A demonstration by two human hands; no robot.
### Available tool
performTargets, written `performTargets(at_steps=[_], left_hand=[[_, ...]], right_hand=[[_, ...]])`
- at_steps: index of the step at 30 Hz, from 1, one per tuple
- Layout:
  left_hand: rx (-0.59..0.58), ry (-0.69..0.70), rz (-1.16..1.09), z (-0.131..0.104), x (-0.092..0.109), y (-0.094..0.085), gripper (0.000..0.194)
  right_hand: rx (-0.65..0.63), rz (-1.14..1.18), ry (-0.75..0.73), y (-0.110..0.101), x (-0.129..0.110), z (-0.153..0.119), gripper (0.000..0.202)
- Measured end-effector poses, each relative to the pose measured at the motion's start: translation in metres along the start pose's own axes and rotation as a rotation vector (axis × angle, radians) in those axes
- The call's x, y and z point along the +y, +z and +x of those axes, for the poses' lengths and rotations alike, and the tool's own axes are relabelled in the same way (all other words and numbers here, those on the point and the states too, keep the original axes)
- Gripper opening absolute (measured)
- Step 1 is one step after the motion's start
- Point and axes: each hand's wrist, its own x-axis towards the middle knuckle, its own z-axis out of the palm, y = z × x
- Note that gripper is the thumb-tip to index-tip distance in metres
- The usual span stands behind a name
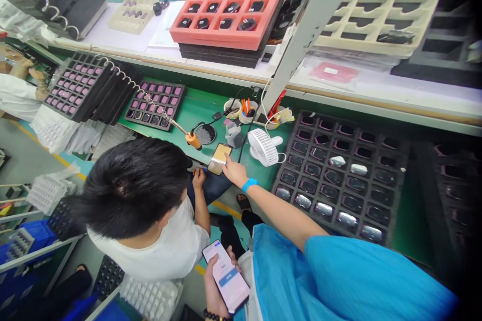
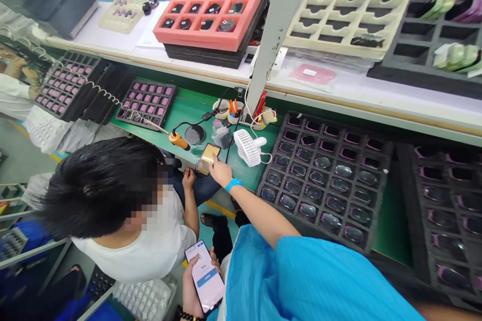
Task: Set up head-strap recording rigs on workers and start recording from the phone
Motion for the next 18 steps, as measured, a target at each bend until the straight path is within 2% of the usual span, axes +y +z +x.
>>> performTargets(at_steps=[3, 5, 18], left_hand=[[-0.13, -0.125, -0.331, 0.0016, -0.0014, -0.0022, 0.033], [-0.148, -0.163, -0.417, 0.003, -0.0021, -0.0029, 0.035], [-0.107, -0.146, -0.433, 0.0006, -0.006, -0.0079, 0.05]], right_hand=[[-0.002, -0.01, 0.002, 0.0012, 0.0005, 0.0013, 0.068], [-0.003, -0.017, 0.003, 0.0019, 0.0008, 0.002, 0.069], [-0.019, -0.067, 0.01, 0.0077, 0.0039, -0.0003, 0.072]])
